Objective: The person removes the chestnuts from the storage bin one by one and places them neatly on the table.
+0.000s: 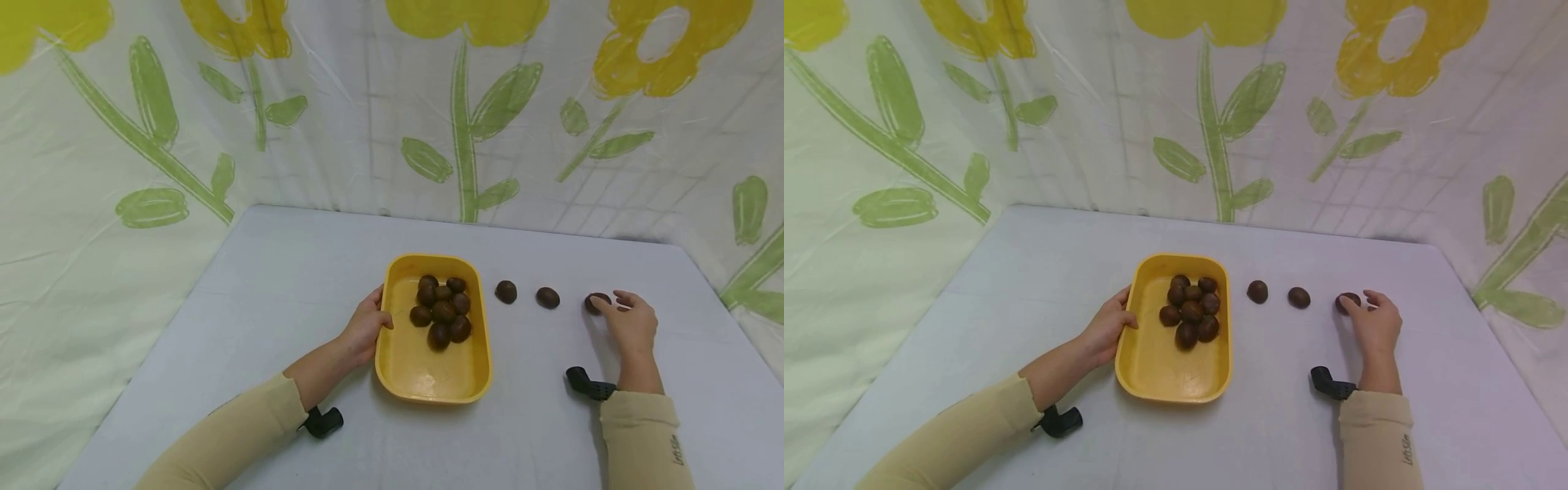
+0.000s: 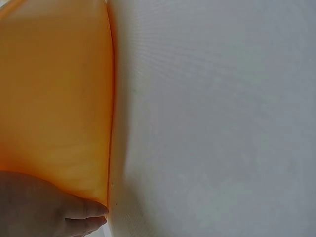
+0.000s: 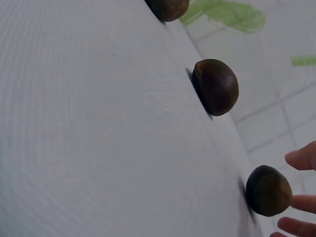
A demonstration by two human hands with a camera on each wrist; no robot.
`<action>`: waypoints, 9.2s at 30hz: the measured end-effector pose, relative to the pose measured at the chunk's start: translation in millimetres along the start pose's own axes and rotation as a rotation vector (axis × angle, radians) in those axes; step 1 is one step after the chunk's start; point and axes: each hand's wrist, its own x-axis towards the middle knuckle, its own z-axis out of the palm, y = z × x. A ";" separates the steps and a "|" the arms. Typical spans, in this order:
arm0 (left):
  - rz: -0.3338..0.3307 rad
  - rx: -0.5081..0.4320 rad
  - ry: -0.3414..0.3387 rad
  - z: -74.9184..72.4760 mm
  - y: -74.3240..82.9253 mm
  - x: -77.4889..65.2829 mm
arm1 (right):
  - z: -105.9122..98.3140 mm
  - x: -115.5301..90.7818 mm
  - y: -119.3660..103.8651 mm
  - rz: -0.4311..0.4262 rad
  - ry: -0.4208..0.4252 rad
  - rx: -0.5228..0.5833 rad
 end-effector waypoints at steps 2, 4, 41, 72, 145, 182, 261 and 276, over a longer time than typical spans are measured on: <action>-0.002 0.005 0.001 0.1 0.3 0.4 | -3.0 1.8 -1.2 0.005 0.005 0.012; -0.002 0.010 0.003 0.1 0.8 0.5 | -5.8 2.9 -3.4 0.004 0.002 0.019; 0.013 0.002 -0.009 -2.8 -2.8 0.4 | -26.8 -45.5 -123.8 -0.345 -0.272 0.094; 0.026 -0.019 -0.024 -2.2 -3.7 1.6 | 78.0 -89.1 -187.2 -0.663 -0.644 -0.119; 0.041 -0.011 -0.046 -1.9 -4.5 0.9 | 161.5 -92.3 -185.1 -1.093 -0.873 -0.366; 0.056 0.024 -0.058 -2.2 -4.3 -0.4 | 156.8 -93.4 -191.1 -1.081 -0.799 -0.183; 0.018 -0.026 -0.024 -1.7 -4.0 0.9 | -25.7 19.7 -9.1 -0.324 -0.155 0.204; 0.004 -0.019 -0.008 -0.5 -2.4 -0.3 | -34.7 21.7 16.6 -0.185 -0.065 0.335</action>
